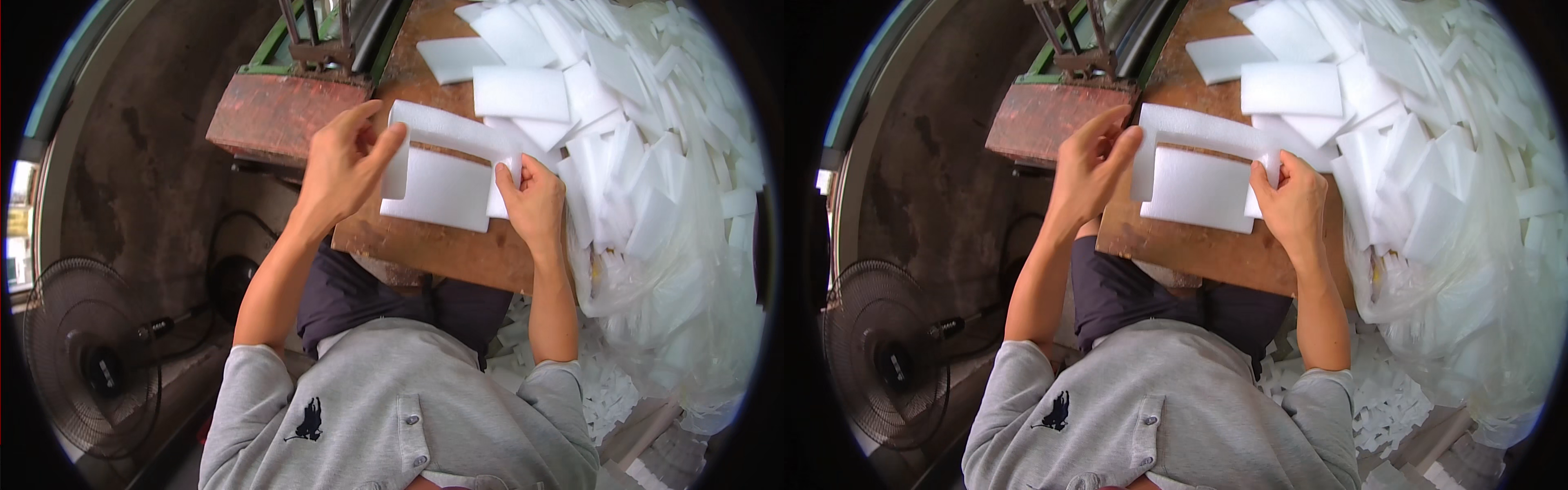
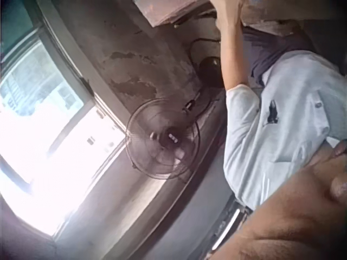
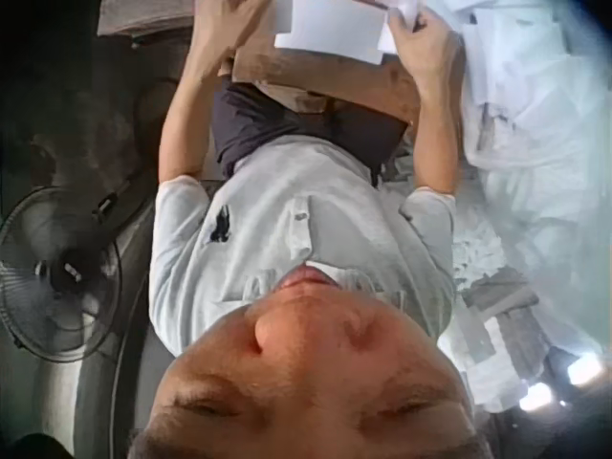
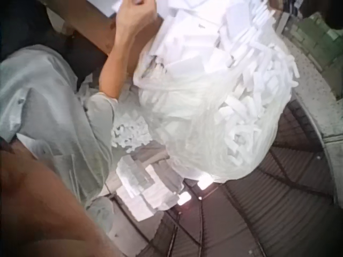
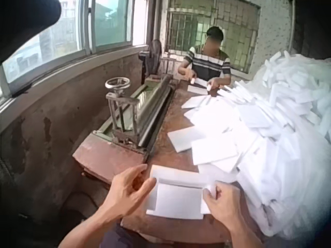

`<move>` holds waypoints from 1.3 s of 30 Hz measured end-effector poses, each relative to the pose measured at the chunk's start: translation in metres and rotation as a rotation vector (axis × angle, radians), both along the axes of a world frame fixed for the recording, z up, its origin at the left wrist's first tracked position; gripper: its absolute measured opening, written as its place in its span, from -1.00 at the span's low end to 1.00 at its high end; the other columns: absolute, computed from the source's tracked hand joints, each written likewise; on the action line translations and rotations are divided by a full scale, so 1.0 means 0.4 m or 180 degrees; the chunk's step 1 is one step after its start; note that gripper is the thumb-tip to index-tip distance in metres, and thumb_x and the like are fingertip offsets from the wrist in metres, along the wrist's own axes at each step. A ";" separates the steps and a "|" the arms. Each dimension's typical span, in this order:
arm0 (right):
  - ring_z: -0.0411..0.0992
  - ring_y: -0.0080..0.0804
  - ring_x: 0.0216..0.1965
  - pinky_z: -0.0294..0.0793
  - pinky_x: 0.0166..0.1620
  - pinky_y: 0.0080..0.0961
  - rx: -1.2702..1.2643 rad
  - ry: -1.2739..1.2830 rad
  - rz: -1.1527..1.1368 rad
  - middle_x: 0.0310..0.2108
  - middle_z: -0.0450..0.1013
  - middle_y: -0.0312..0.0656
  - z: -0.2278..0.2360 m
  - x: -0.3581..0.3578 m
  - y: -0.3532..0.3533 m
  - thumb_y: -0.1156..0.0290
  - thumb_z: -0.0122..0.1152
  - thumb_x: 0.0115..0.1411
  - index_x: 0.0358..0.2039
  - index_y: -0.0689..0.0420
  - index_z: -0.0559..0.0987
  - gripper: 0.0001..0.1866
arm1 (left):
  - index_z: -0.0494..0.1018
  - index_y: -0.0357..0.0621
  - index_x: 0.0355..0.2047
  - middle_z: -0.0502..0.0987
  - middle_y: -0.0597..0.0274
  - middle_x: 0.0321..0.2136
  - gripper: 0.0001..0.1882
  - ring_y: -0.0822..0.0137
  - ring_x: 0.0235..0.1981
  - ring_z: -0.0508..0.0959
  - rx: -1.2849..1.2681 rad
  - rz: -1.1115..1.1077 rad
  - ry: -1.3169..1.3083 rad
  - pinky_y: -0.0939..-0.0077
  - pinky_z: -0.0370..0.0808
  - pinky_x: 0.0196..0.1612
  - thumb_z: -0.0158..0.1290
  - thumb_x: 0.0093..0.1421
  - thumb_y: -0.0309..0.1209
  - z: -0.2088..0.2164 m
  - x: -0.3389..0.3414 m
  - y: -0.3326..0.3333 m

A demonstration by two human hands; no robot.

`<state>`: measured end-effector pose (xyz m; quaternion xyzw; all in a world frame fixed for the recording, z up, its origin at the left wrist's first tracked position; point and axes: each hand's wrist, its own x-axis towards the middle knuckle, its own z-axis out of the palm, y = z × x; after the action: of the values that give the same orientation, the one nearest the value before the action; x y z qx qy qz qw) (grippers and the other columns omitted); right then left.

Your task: Manually gluing and assembling U-shaped foam blocks at a factory workbench.

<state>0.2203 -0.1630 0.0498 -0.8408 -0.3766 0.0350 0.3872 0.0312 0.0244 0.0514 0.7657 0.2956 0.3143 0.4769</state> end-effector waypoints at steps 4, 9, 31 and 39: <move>0.33 -0.21 -0.68 0.31 -0.52 -0.30 0.0201 0.0203 0.0082 -0.69 0.38 -0.06 -0.029 -0.034 -0.062 0.36 0.34 0.14 -0.56 0.32 0.43 -0.67 | 0.49 -0.41 0.02 0.46 0.20 -0.43 -0.52 0.43 -0.41 0.47 0.0577 -0.0159 0.0470 0.50 0.48 -0.29 0.23 0.23 -0.27 -0.024 0.026 -0.039; 0.31 -0.21 -0.68 0.31 -0.52 -0.30 0.0082 -0.0114 0.0247 -0.69 0.35 -0.04 -0.064 -0.016 -0.071 0.39 0.33 0.13 -0.59 0.31 0.40 -0.66 | 0.51 -0.39 -0.03 0.50 0.07 -0.40 -0.57 0.30 -0.44 0.48 0.0727 -0.0209 0.0506 0.40 0.48 -0.29 0.21 0.21 -0.29 -0.087 0.038 -0.037; 0.40 -0.11 -0.61 0.37 -0.47 -0.23 -0.0072 -0.0393 0.0314 -0.64 0.41 0.01 -0.076 -0.006 -0.057 0.39 0.34 0.09 -0.58 0.33 0.44 -0.69 | 0.52 -0.35 -0.08 0.52 -0.08 -0.38 -0.65 0.09 -0.42 0.55 0.1031 -0.0125 0.0545 0.28 0.49 -0.29 0.19 0.19 -0.36 -0.166 0.047 -0.033; 0.37 -0.14 -0.64 0.34 -0.49 -0.25 -0.0212 -0.0287 0.0408 -0.66 0.40 0.02 -0.103 0.007 -0.056 0.38 0.33 0.10 -0.56 0.35 0.45 -0.69 | 0.50 -0.34 -0.09 0.42 -0.06 -0.47 -0.67 0.04 -0.44 0.48 0.1047 -0.0119 0.0676 0.22 0.44 -0.31 0.17 0.21 -0.38 -0.164 0.045 -0.042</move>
<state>0.2229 -0.1853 0.0086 -0.8281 -0.4453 0.0343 0.3387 0.0492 0.0077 -0.0141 0.8676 0.2746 0.2669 0.3172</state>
